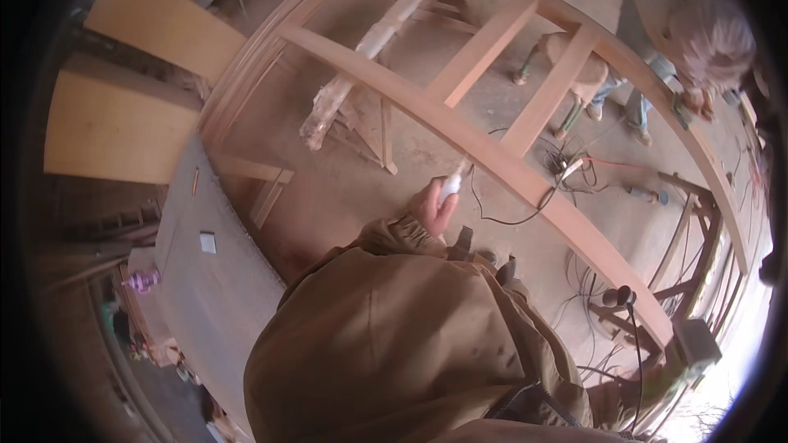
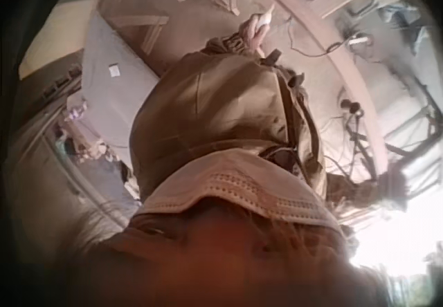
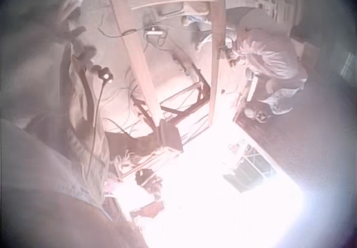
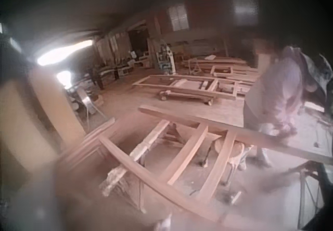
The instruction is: The person uses a handheld electric sander to smooth the surfaces of a large wooden frame structure. They move the sander along various edges and flat sections of the frame, occasionally repositioning their hands to reach different areas.
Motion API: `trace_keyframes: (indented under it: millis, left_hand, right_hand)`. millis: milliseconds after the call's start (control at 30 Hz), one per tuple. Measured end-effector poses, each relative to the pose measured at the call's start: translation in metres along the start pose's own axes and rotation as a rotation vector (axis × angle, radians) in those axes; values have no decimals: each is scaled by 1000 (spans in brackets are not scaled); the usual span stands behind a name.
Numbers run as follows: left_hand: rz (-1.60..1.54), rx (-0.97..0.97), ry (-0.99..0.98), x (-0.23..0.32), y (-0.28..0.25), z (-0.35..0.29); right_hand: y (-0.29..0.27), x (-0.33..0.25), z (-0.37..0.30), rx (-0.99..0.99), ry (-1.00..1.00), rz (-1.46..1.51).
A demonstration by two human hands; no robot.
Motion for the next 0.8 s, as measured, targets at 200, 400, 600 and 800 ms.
trace_keyframes:
  millis: [200,400,600,800]
  left_hand:
    - [-48,212,-305,-112,-93,-65]
    - [-44,324,-509,-207,-174,-51]
    - [34,343,-562,-288,-254,-20]
    - [3,289,-565,-322,-262,1]
  right_hand:
    - [120,172,33,-239,309,-38]
    - [276,348,-24,-95,299,-717]
    - [366,483,-56,-555,34,-1336]
    - [403,508,-62,-575,-137,-1768]
Point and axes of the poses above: each hand's wrist, its own z-axis towards the middle knuckle, its own y-axis out of the palm, x = y × z, the point moved 10 cm from there along z, towards the middle knuckle, and after that the axes turned 6 degrees about z, right-handed, at the moved point
